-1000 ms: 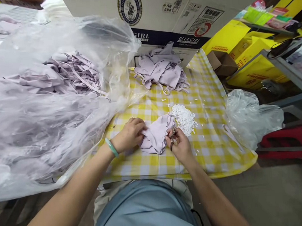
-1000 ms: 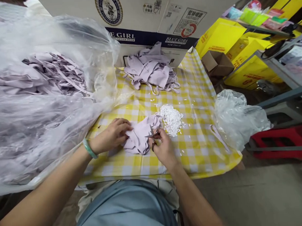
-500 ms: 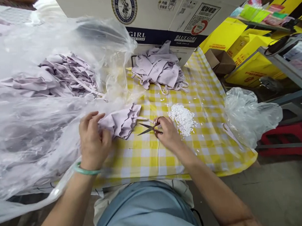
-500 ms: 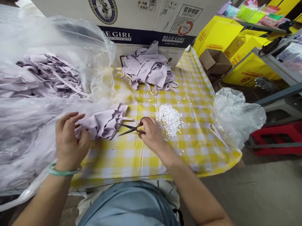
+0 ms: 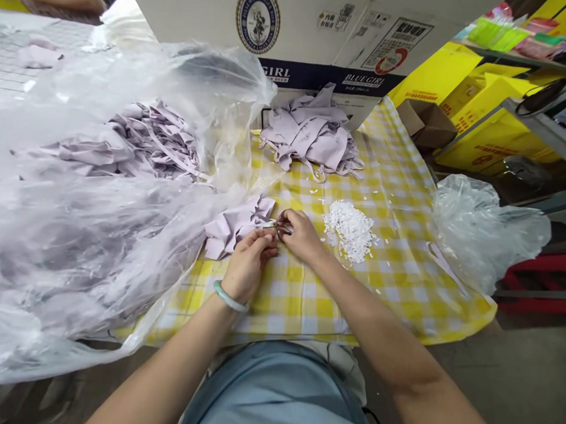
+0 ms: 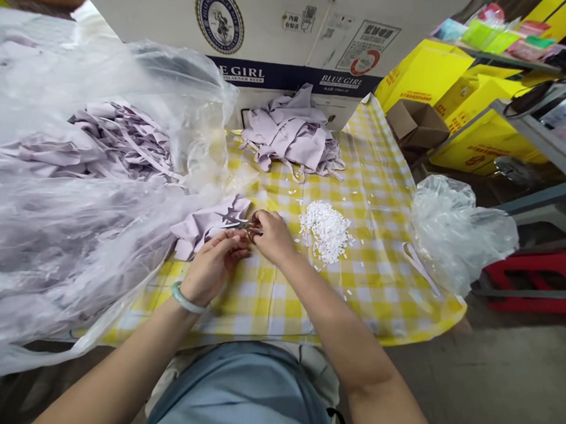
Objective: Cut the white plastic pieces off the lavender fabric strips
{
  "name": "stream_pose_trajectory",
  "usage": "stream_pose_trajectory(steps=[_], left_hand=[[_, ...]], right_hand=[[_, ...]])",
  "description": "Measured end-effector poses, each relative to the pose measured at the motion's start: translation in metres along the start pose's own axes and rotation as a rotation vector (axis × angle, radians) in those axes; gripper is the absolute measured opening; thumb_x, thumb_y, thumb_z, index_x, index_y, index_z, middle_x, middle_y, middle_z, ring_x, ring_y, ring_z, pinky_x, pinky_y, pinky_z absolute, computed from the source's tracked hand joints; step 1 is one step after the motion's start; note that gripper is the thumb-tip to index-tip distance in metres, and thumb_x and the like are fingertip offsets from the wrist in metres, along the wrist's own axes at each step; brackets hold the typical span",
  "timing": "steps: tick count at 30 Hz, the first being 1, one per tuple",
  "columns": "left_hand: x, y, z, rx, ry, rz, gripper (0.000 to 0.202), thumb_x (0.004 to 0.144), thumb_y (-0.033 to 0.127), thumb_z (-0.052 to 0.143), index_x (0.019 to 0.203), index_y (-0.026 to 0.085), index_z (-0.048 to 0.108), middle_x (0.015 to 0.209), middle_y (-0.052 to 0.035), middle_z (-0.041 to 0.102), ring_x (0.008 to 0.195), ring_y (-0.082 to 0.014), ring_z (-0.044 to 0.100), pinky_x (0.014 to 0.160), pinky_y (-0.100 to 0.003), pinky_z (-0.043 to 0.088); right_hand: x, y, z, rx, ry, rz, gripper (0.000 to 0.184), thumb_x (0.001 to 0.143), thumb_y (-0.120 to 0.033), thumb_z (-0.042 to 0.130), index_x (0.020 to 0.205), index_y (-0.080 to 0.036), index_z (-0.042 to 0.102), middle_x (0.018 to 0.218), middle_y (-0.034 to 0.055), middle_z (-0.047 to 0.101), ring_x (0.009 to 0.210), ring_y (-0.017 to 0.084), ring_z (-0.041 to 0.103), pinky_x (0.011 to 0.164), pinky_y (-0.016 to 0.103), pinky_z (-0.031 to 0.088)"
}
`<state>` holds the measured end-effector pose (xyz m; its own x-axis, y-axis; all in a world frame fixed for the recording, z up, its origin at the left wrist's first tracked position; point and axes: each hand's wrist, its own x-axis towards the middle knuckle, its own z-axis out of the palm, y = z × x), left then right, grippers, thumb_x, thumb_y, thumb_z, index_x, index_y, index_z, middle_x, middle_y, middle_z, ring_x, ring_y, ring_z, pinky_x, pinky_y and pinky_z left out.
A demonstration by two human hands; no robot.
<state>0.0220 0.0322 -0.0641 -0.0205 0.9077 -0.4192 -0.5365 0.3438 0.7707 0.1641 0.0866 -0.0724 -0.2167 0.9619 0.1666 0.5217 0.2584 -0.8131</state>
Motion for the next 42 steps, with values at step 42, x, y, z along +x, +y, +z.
stream_pose_trajectory(steps=[42], left_hand=[[-0.066,0.086,-0.038,0.643,-0.533,0.025,0.034,0.094,0.042,0.057,0.087,0.014,0.075,0.065,-0.0004,0.052,0.058,-0.0090,0.040,0.052,-0.021,0.031]], right_hand=[[0.005,-0.063,-0.038,0.672,-0.745,-0.205,0.026,0.082,-0.032,0.072,0.084,-0.022,0.049,0.104,0.0077,0.069,0.111,0.022,0.059,0.100,0.040,0.043]])
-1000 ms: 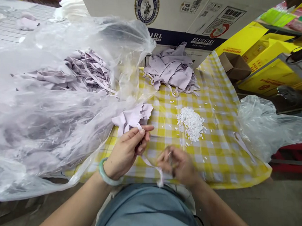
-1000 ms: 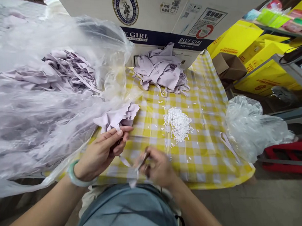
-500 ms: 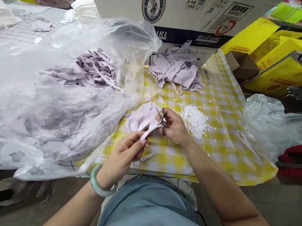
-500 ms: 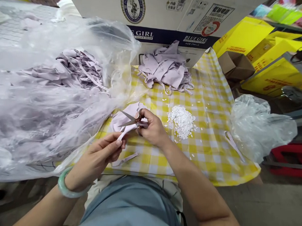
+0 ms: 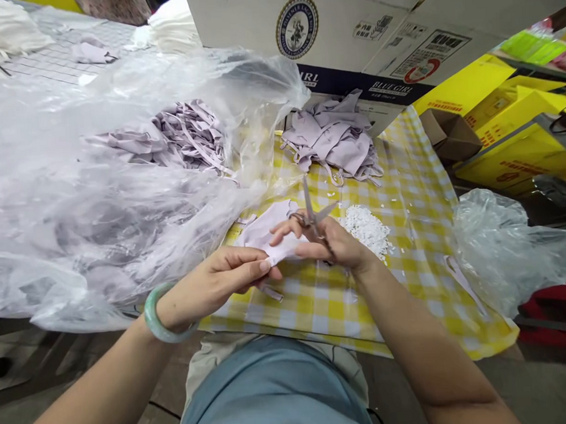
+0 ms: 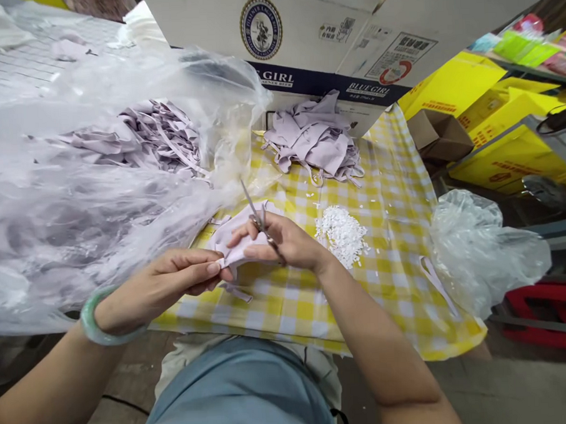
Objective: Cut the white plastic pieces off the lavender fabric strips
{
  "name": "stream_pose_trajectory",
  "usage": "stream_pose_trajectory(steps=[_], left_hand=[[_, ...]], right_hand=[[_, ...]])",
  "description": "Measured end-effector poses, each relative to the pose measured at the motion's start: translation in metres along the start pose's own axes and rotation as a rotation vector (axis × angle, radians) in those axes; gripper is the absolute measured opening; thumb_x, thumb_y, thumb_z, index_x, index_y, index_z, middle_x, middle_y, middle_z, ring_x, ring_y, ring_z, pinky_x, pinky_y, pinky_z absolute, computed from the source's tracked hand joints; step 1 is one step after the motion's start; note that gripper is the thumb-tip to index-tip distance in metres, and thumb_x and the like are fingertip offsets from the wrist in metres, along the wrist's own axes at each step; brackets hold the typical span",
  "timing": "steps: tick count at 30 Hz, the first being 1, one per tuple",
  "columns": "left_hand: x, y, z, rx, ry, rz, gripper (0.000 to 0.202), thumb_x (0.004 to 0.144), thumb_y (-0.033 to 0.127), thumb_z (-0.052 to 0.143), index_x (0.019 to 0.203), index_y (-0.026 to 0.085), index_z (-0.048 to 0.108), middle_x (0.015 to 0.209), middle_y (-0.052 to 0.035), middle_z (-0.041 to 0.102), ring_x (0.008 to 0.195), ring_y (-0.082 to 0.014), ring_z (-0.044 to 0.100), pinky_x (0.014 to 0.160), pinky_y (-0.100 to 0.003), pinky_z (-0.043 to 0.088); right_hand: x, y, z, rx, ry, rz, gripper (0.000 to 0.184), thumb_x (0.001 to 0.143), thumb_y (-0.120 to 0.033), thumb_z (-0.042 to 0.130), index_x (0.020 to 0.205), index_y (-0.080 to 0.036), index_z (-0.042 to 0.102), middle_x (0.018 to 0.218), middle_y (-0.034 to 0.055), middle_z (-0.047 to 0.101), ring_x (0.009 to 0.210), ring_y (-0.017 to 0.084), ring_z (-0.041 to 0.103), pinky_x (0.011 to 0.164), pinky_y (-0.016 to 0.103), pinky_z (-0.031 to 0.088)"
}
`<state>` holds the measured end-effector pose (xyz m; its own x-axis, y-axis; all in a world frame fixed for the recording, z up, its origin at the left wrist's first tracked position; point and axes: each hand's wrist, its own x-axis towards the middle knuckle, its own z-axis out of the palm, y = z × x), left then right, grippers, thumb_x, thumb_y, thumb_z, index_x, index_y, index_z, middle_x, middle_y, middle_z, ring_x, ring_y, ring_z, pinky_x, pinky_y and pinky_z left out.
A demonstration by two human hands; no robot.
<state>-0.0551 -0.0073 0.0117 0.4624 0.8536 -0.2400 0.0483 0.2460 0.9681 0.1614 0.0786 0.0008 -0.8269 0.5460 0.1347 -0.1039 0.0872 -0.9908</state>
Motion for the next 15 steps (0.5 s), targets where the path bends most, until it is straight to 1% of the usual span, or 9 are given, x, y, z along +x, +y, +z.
stream_pose_trajectory(steps=[2,5,6,7,9,11,12,13,15], left_hand=[[-0.005,0.010,-0.008,0.089,0.002,0.034,0.033,0.093,0.040,0.057,0.085,0.014,0.076,0.060,0.0011,0.047,0.055,-0.0083,0.034,0.050,-0.022,0.027],[-0.015,0.020,-0.019,0.086,0.087,0.067,0.032,0.094,0.039,0.056,0.083,0.016,0.075,0.057,0.0027,0.042,0.053,-0.0082,0.029,0.049,-0.022,0.025],[-0.018,0.022,-0.022,0.068,0.122,0.071,0.032,0.095,0.039,0.055,0.083,0.017,0.075,0.057,0.0028,0.042,0.053,-0.0084,0.029,0.049,-0.022,0.026],[-0.021,0.023,-0.025,0.050,0.150,0.072,0.033,0.096,0.040,0.054,0.083,0.018,0.074,0.058,0.0027,0.042,0.054,-0.0087,0.030,0.049,-0.022,0.026],[-0.024,0.023,-0.029,0.026,0.179,0.068,0.033,0.096,0.040,0.053,0.082,0.019,0.073,0.059,0.0024,0.042,0.056,-0.0092,0.032,0.051,-0.022,0.028],[-0.025,0.023,-0.031,0.022,0.161,0.065,0.034,0.096,0.040,0.053,0.080,0.018,0.073,0.060,0.0020,0.042,0.057,-0.0093,0.033,0.052,-0.022,0.029],[-0.024,0.023,-0.031,0.019,0.144,0.064,0.034,0.096,0.040,0.053,0.079,0.018,0.072,0.060,0.0019,0.042,0.057,-0.0093,0.034,0.053,-0.021,0.030],[-0.024,0.024,-0.032,0.012,0.127,0.064,0.034,0.096,0.040,0.053,0.079,0.018,0.072,0.060,0.0017,0.042,0.057,-0.0092,0.034,0.053,-0.021,0.030],[-0.024,0.026,-0.034,-0.004,0.106,0.060,0.033,0.095,0.039,0.054,0.076,0.017,0.071,0.061,0.0013,0.043,0.056,-0.0090,0.034,0.053,-0.021,0.030]], right_hand=[[0.015,0.008,-0.001,0.010,-0.061,0.024,0.022,0.084,-0.033,0.071,0.089,-0.020,0.054,0.105,0.0074,0.067,0.103,0.020,0.061,0.093,0.036,0.046],[0.031,0.009,-0.005,-0.020,-0.210,0.112,0.021,0.082,-0.032,0.072,0.088,-0.016,0.061,0.086,0.0018,0.062,0.077,0.013,0.058,0.074,0.027,0.048],[0.033,0.004,-0.008,-0.041,-0.214,0.123,0.021,0.081,-0.032,0.074,0.085,-0.016,0.062,0.080,-0.0001,0.060,0.071,0.012,0.056,0.070,0.025,0.047],[0.033,-0.002,-0.011,-0.065,-0.186,0.115,0.021,0.080,-0.032,0.075,0.082,-0.016,0.062,0.076,-0.0014,0.058,0.068,0.011,0.054,0.068,0.024,0.047],[0.031,-0.015,-0.015,-0.105,-0.083,0.074,0.021,0.079,-0.032,0.077,0.078,-0.016,0.062,0.074,-0.0012,0.058,0.069,0.011,0.055,0.070,0.025,0.048],[0.030,-0.021,-0.012,-0.095,-0.001,0.026,0.021,0.080,-0.034,0.076,0.084,-0.017,0.064,0.081,0.0014,0.062,0.076,0.013,0.059,0.076,0.027,0.050],[0.030,-0.020,-0.008,-0.082,-0.004,0.012,0.022,0.080,-0.035,0.076,0.088,-0.017,0.065,0.087,0.0029,0.064,0.080,0.015,0.060,0.079,0.029,0.050],[0.031,-0.016,-0.003,-0.075,-0.038,0.013,0.023,0.080,-0.035,0.075,0.092,-0.018,0.065,0.090,0.0036,0.065,0.083,0.016,0.061,0.080,0.029,0.050],[0.036,-0.002,0.007,-0.084,-0.149,0.069,0.026,0.079,-0.037,0.074,0.092,-0.017,0.066,0.083,0.0016,0.064,0.079,0.015,0.060,0.075,0.028,0.050]])
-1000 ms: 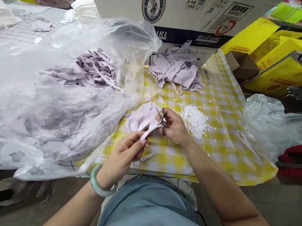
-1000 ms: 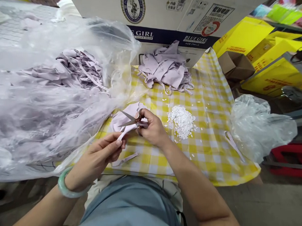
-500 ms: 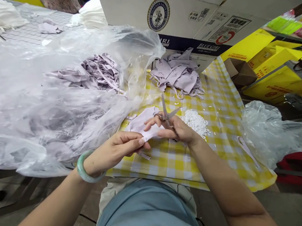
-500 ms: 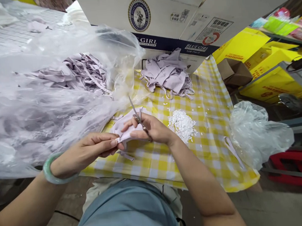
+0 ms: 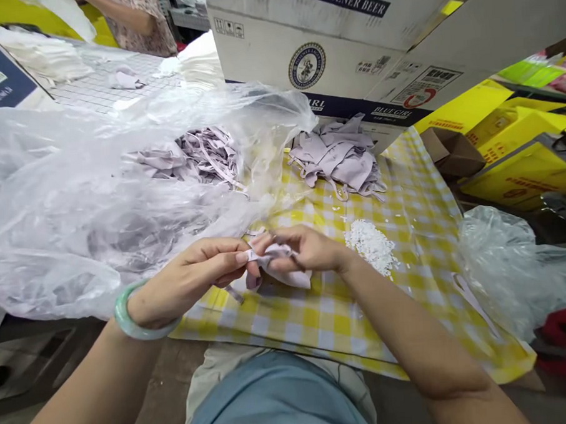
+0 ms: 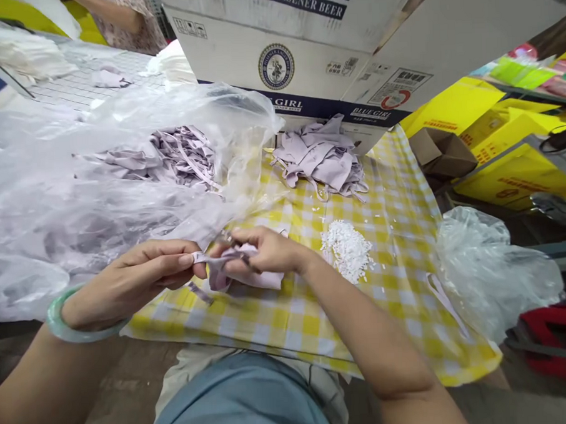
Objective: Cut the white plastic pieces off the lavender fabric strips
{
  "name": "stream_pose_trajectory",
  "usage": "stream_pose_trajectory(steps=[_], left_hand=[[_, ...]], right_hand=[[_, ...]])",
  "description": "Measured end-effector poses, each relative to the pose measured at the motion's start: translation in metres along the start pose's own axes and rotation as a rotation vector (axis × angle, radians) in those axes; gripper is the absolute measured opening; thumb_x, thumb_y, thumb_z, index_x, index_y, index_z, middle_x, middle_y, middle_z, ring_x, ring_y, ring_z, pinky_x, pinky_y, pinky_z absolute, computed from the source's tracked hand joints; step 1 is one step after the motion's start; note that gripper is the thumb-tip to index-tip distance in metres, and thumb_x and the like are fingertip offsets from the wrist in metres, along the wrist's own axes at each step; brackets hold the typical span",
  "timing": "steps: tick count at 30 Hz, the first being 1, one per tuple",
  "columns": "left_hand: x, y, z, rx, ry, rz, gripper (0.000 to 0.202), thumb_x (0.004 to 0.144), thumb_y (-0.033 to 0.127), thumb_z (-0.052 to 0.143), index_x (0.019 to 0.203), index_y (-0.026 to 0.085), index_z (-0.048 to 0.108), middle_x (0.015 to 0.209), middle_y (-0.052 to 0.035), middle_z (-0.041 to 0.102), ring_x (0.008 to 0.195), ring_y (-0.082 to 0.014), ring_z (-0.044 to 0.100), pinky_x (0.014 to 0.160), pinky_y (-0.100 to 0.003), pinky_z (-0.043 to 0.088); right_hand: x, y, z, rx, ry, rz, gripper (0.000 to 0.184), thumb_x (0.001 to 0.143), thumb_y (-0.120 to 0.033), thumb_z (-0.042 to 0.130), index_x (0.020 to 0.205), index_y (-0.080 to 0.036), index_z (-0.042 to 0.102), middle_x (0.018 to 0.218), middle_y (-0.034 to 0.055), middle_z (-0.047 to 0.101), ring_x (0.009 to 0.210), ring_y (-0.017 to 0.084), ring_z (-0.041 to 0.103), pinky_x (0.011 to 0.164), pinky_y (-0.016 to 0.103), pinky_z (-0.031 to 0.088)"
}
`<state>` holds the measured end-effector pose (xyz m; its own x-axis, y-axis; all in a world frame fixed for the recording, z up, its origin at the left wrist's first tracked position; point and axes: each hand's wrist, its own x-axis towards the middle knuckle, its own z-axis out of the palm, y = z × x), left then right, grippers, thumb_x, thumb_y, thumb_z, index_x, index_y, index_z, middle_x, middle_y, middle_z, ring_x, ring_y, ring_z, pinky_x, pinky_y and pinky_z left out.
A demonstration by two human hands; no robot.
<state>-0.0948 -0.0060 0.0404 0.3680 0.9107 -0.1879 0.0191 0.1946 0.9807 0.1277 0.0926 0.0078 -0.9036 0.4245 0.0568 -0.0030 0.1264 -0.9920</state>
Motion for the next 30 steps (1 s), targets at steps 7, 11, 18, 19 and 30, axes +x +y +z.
stream_pose_trajectory(steps=[7,11,18,19,30], left_hand=[[-0.005,0.007,-0.008,-0.043,0.243,-0.002,0.027,0.089,0.035,0.060,0.073,0.015,0.071,0.060,0.0000,0.042,0.054,-0.0090,0.032,0.049,-0.021,0.028],[0.000,0.002,-0.002,-0.152,0.360,0.020,0.026,0.084,0.034,0.063,0.068,0.015,0.068,0.061,-0.0008,0.042,0.055,-0.0098,0.032,0.047,-0.022,0.027],[0.009,-0.004,0.004,-0.068,0.212,-0.022,0.031,0.085,0.039,0.062,0.066,0.016,0.070,0.060,-0.0018,0.045,0.055,-0.0102,0.032,0.048,-0.023,0.028],[0.009,-0.004,0.004,-0.065,0.204,-0.022,0.031,0.085,0.039,0.062,0.065,0.016,0.070,0.060,-0.0018,0.045,0.054,-0.0103,0.032,0.048,-0.023,0.028],[0.021,-0.011,0.036,-0.379,0.384,0.246,0.024,0.086,0.025,0.061,0.069,0.016,0.076,0.107,-0.0075,0.063,0.083,-0.0143,0.057,0.072,-0.023,0.050]], right_hand=[[0.005,-0.004,0.002,-0.392,0.608,-0.269,0.015,0.073,-0.024,0.072,0.082,-0.019,0.060,0.079,0.0002,0.058,0.076,0.016,0.055,0.071,0.029,0.047],[-0.021,-0.004,0.020,-0.696,0.452,-0.372,0.018,0.072,-0.027,0.077,0.078,-0.021,0.062,0.076,0.0030,0.064,0.073,0.019,0.057,0.069,0.032,0.047],[-0.020,0.028,0.042,-0.395,0.617,-0.112,0.021,0.081,-0.027,0.070,0.101,-0.020,0.067,0.101,0.0079,0.071,0.094,0.019,0.064,0.085,0.032,0.050],[-0.015,0.029,0.040,-0.364,0.565,-0.108,0.021,0.079,-0.026,0.071,0.099,-0.020,0.068,0.104,0.0080,0.070,0.099,0.020,0.063,0.089,0.033,0.049],[-0.009,0.058,0.094,0.087,0.805,0.017,0.022,0.074,-0.033,0.072,0.088,-0.021,0.060,0.081,0.0004,0.064,0.070,0.015,0.059,0.066,0.027,0.050]])
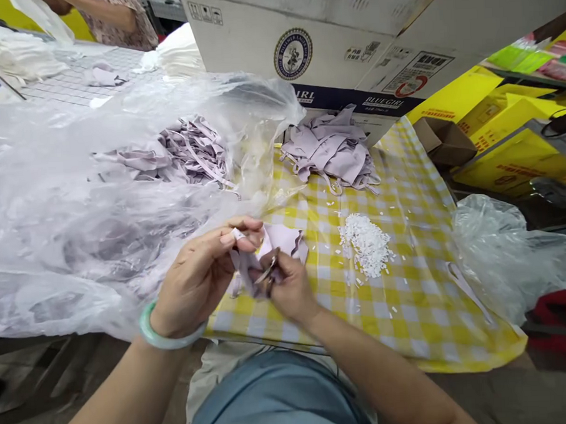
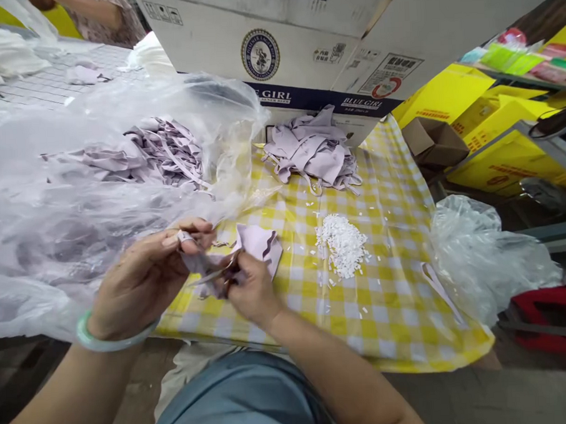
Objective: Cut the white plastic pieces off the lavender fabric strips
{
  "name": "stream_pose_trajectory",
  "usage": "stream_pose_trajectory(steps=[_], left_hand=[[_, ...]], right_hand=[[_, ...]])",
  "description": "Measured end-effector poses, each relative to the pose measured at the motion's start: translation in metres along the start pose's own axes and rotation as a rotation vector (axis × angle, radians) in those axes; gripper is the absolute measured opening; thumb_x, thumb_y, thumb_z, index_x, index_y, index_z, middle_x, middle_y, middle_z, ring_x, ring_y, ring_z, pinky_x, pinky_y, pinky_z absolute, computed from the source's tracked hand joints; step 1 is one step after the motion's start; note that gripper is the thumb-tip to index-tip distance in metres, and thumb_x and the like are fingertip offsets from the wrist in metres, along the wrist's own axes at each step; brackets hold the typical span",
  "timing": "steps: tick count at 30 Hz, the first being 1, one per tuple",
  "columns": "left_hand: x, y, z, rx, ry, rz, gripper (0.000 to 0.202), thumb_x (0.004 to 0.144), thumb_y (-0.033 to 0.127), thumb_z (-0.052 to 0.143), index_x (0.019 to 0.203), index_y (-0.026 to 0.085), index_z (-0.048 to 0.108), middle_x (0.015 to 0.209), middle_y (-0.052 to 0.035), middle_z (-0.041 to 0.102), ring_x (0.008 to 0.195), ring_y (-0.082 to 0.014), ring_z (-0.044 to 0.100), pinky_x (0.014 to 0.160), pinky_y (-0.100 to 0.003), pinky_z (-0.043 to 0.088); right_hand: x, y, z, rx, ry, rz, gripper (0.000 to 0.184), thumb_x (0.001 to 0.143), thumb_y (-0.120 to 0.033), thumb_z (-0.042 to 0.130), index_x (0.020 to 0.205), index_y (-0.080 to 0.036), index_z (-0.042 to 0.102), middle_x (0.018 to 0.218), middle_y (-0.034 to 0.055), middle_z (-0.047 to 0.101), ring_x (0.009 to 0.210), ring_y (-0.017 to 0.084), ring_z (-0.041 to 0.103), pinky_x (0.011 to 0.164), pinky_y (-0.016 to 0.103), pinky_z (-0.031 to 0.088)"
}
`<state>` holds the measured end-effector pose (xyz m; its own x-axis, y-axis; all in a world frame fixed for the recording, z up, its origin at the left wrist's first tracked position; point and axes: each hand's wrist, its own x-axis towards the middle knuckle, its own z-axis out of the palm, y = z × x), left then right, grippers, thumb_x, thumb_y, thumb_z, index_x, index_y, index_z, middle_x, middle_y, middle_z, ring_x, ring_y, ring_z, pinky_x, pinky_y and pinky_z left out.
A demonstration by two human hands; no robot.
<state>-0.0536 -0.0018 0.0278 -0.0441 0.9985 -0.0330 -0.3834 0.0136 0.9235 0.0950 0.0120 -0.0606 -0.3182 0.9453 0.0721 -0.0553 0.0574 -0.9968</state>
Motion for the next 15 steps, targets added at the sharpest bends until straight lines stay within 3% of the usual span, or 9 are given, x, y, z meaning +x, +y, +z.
stream_pose_trajectory(steps=[2,4,10,15], left_hand=[[0.000,-0.009,0.010,-0.027,0.004,-0.030,0.025,0.088,0.025,0.059,0.069,0.015,0.073,0.097,-0.0037,0.059,0.062,-0.0072,0.048,0.059,-0.021,0.044],[-0.001,-0.019,0.018,0.029,0.004,-0.032,0.026,0.091,0.025,0.057,0.069,0.015,0.070,0.095,-0.0012,0.053,0.056,-0.0046,0.039,0.053,-0.020,0.038],[-0.008,-0.059,0.042,0.222,-0.162,-0.110,0.030,0.097,0.030,0.050,0.075,0.016,0.064,0.100,-0.0027,0.047,0.063,-0.0085,0.039,0.055,-0.024,0.035],[-0.010,-0.086,0.063,0.266,-0.276,-0.113,0.033,0.098,0.035,0.048,0.077,0.016,0.065,0.109,-0.0065,0.048,0.069,-0.0114,0.043,0.056,-0.025,0.038]], right_hand=[[-0.012,0.003,0.006,0.060,-0.023,0.068,0.030,0.076,-0.045,0.072,0.090,-0.021,0.059,0.082,0.0013,0.063,0.072,0.016,0.059,0.067,0.028,0.051],[-0.020,-0.001,-0.005,-0.059,-0.010,0.055,0.036,0.077,-0.053,0.071,0.089,-0.021,0.059,0.083,0.0027,0.063,0.075,0.018,0.059,0.069,0.030,0.050],[-0.036,-0.033,-0.082,-0.545,-0.061,0.008,0.045,0.073,-0.062,0.074,0.071,-0.019,0.061,0.073,0.0037,0.060,0.073,0.019,0.055,0.072,0.032,0.042],[-0.054,-0.036,-0.109,-0.733,-0.071,0.005,0.048,0.074,-0.062,0.073,0.063,-0.019,0.054,0.061,-0.0002,0.055,0.061,0.014,0.047,0.063,0.028,0.036]])
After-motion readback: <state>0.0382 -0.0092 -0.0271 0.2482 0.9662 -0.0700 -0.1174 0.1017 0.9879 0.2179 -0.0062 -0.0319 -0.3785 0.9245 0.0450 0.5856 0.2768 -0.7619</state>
